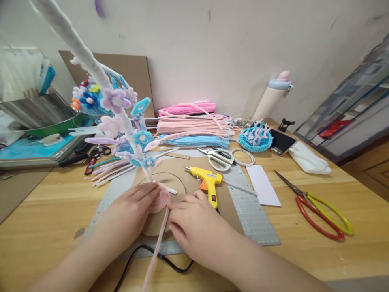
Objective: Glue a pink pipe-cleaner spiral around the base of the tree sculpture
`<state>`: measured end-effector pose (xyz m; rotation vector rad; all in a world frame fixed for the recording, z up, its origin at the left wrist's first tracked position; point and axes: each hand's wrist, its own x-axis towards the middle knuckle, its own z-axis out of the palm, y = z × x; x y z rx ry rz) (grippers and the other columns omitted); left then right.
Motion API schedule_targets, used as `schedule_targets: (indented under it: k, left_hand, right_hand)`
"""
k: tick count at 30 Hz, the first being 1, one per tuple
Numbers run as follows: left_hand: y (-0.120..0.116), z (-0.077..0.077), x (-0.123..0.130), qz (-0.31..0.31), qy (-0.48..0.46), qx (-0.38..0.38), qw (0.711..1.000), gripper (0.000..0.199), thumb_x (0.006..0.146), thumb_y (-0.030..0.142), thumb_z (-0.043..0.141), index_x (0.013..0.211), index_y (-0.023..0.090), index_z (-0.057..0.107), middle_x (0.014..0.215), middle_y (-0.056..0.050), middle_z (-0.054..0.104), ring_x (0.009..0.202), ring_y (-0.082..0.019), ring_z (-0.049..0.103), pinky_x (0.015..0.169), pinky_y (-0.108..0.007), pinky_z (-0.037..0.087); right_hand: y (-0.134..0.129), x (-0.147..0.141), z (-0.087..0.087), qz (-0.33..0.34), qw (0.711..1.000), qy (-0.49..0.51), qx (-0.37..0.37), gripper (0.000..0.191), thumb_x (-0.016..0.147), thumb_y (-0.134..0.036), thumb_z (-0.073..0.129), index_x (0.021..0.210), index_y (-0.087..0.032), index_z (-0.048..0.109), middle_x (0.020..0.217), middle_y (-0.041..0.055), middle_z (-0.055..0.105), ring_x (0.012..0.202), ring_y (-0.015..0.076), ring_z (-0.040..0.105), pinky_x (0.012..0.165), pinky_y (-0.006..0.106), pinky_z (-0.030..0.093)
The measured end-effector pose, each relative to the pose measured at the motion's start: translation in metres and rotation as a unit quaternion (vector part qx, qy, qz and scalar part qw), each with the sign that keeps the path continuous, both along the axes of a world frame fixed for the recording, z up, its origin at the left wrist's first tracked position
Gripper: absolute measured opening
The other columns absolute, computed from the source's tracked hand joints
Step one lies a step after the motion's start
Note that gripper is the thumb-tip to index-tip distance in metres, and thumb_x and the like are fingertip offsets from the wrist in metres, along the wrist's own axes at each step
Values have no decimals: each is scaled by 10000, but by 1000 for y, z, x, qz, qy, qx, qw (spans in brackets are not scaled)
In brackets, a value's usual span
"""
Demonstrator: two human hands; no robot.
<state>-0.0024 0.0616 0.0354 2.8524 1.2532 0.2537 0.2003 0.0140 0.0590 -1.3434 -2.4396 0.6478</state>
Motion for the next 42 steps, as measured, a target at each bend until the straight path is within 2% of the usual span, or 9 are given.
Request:
schedule_targets:
  k: [3,6,8,12,16,20,26,35,42]
  left_hand:
    - [-12,2,3,9,15,14,1000,447,913,206,434,1346,107,475,1409,-149,490,1298,-276,458,1053,-465,414]
    - [-18,1,6,-12,15,-14,1000,530,950,371,407,1431,152,356,1492,-112,369,1376,-246,348,1104,-459,348]
    - [-18,0,7,-11,15,-34,999,546,954,395,397,1444,164,331,1511,-96,330,1398,-227,302,1131,-444,305]
    - [-13,-3,8,18,-22,-54,998,498,953,341,403,1418,165,380,1501,-95,360,1391,-226,318,1141,-461,279]
    - [-5,-7,7,90,-138,-32,986,377,941,222,399,1287,166,539,1378,-95,530,1262,-212,487,1066,-409,404]
    - [1,-9,10,144,-176,5,974,321,922,169,408,1168,132,610,1208,-121,602,1132,-221,551,1004,-415,450]
    - [1,-16,17,126,-169,7,978,286,895,148,455,1075,206,669,1092,-62,613,1036,-194,566,936,-364,482]
    - [-3,-14,22,119,-143,9,982,216,904,151,481,1026,212,649,1063,-50,596,1005,-197,531,926,-376,462]
    - [-3,-18,21,131,-117,17,984,372,898,121,464,1245,218,557,1159,-80,570,1049,-223,515,941,-415,457]
  right_hand:
    - [-1,0,1,4,1000,-8,4,141,897,-157,544,840,-212,660,935,-17,710,903,160,564,857,354,289]
    - [-2,0,2,9,1000,-15,13,150,904,-170,535,815,-203,652,911,-14,702,882,163,557,832,351,294]
    - [-2,0,2,10,1000,-15,16,147,899,-175,540,802,-198,649,894,-11,699,877,167,552,823,348,295]
    - [-2,1,2,9,1000,-10,5,129,884,-167,551,813,-205,652,859,-15,698,863,164,543,805,337,296]
    - [-1,1,2,10,1000,-7,4,150,886,-163,547,778,-201,643,867,-20,701,852,158,540,795,332,290]
    - [-1,1,1,9,1000,1,6,153,875,-154,554,750,-193,634,865,-23,699,844,155,539,785,331,286]
    - [-2,3,-1,14,1000,5,16,167,869,-148,549,725,-188,626,838,-16,693,833,162,536,786,341,278]
    - [1,3,-6,17,999,4,33,175,869,-157,548,712,-185,620,785,-11,685,798,164,534,771,345,255]
    - [-1,2,-4,15,999,-3,28,182,874,-154,537,722,-188,630,802,-7,691,814,164,541,784,349,252]
